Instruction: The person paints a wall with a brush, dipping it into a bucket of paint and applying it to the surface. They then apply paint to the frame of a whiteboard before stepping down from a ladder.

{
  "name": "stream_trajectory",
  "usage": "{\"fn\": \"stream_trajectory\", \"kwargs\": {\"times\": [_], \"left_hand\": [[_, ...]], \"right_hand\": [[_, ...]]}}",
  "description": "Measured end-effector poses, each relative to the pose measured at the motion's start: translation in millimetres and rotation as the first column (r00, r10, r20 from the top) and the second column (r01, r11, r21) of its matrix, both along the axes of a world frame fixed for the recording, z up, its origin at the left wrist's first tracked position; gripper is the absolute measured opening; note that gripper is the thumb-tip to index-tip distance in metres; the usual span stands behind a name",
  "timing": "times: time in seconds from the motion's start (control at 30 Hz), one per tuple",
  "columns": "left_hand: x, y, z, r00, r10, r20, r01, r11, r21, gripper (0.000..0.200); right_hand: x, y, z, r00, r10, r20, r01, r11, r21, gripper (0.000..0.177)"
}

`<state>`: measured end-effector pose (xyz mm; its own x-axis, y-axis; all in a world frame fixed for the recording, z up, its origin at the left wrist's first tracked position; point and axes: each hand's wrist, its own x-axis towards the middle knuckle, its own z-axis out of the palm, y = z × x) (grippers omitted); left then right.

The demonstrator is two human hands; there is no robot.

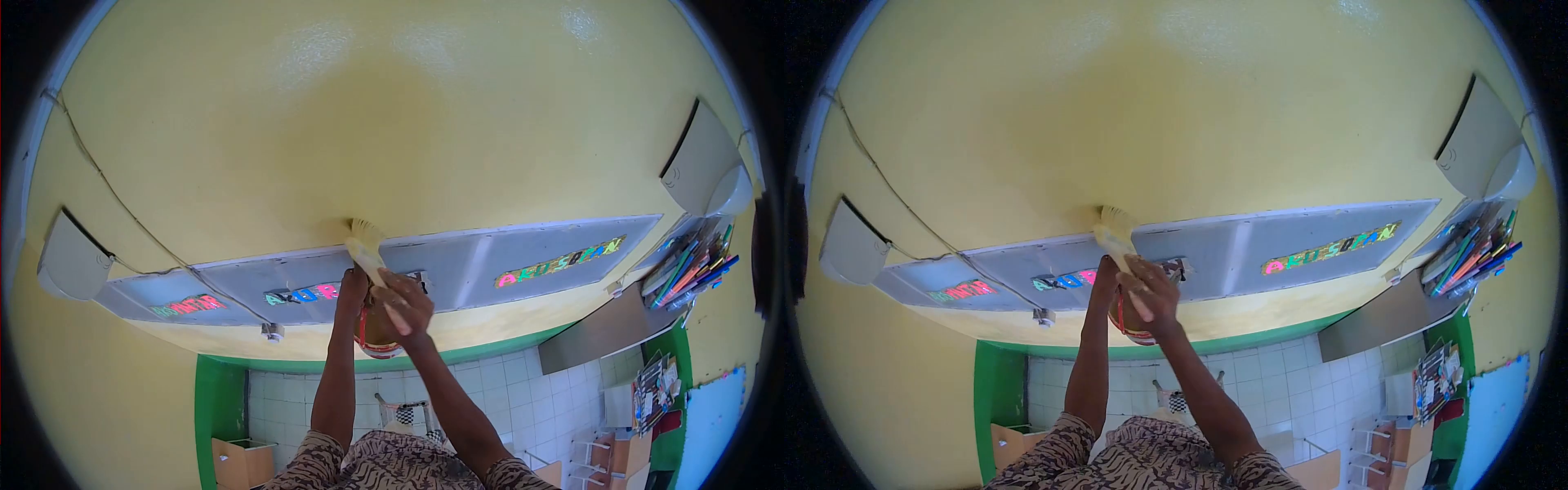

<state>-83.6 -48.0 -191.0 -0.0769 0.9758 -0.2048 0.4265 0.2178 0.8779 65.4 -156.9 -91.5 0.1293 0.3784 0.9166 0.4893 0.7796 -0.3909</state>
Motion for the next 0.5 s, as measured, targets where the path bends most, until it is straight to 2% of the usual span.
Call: {"fn": "stream_trajectory", "kwargs": {"times": [0.03,0.1,0.13,0.17,0.23,0.27,0.3,0.37,0.43,0.47,0.5], "left_hand": [[0.2,2.7,1.3,0.998,0.063,0.012,-0.062,0.996,-0.062,0.11],[6.8,-12.8,33.1,0.998,0.056,0.027,-0.054,0.996,-0.067,0.11],[11.4,-21.3,46.4,0.998,0.052,0.047,-0.049,0.996,-0.073,0.111],[14.8,-24.7,47.9,0.997,0.054,0.051,-0.05,0.995,-0.081,0.111],[20.2,-26.6,51.6,0.996,0.093,0.017,-0.093,0.996,-0.014,0.111],[23.1,-28.1,54.5,0.995,0.1,0.023,-0.099,0.995,-0.016,0.111],[25.9,-30.8,55.5,0.993,0.12,-0.001,-0.12,0.993,-0.007,0.111],[26.9,-32.6,57.2,0.99,0.14,-0.021,-0.14,0.99,-0.001,0.111],[23.9,-30.8,57.9,0.999,0.054,-0.001,-0.054,0.998,-0.023,0.11],[21.5,-28.6,56.7,0.998,0.057,-0.001,-0.057,0.998,-0.025,0.11],[19.0,-25.5,53.6,1.0,0.024,0.008,-0.023,0.997,-0.078,0.109]], "right_hand": [[11.8,2.7,-4.8,1.0,-0.021,-0.008,0.021,1.0,0.01,0.014],[65.9,11.5,-22.0,0.994,-0.109,0.002,0.108,0.991,0.084,0.011],[99.8,10.5,-31.8,0.953,-0.301,0.031,0.303,0.952,-0.05,0.011],[129.6,9.7,-22.0,0.952,-0.267,-0.147,0.263,0.964,-0.051,0.01],[180.2,-1.1,-8.5,0.892,-0.373,-0.253,0.359,0.928,-0.103,0.012],[192.4,-7.3,-3.4,0.817,-0.462,-0.345,0.43,0.887,-0.168,0.012],[196.9,-16.0,8.6,0.777,-0.543,-0.318,0.51,0.84,-0.188,0.012],[189.7,-15.4,11.8,0.7,-0.643,-0.311,0.645,0.756,-0.112,0.012],[170.1,-4.0,-9.2,0.749,-0.625,-0.22,0.624,0.777,-0.082,0.011],[149.1,8.1,-21.6,0.81,-0.548,-0.209,0.557,0.83,-0.02,0.009],[126.1,15.7,-29.2,0.867,-0.487,-0.102,0.497,0.857,0.132,0.007]]}}
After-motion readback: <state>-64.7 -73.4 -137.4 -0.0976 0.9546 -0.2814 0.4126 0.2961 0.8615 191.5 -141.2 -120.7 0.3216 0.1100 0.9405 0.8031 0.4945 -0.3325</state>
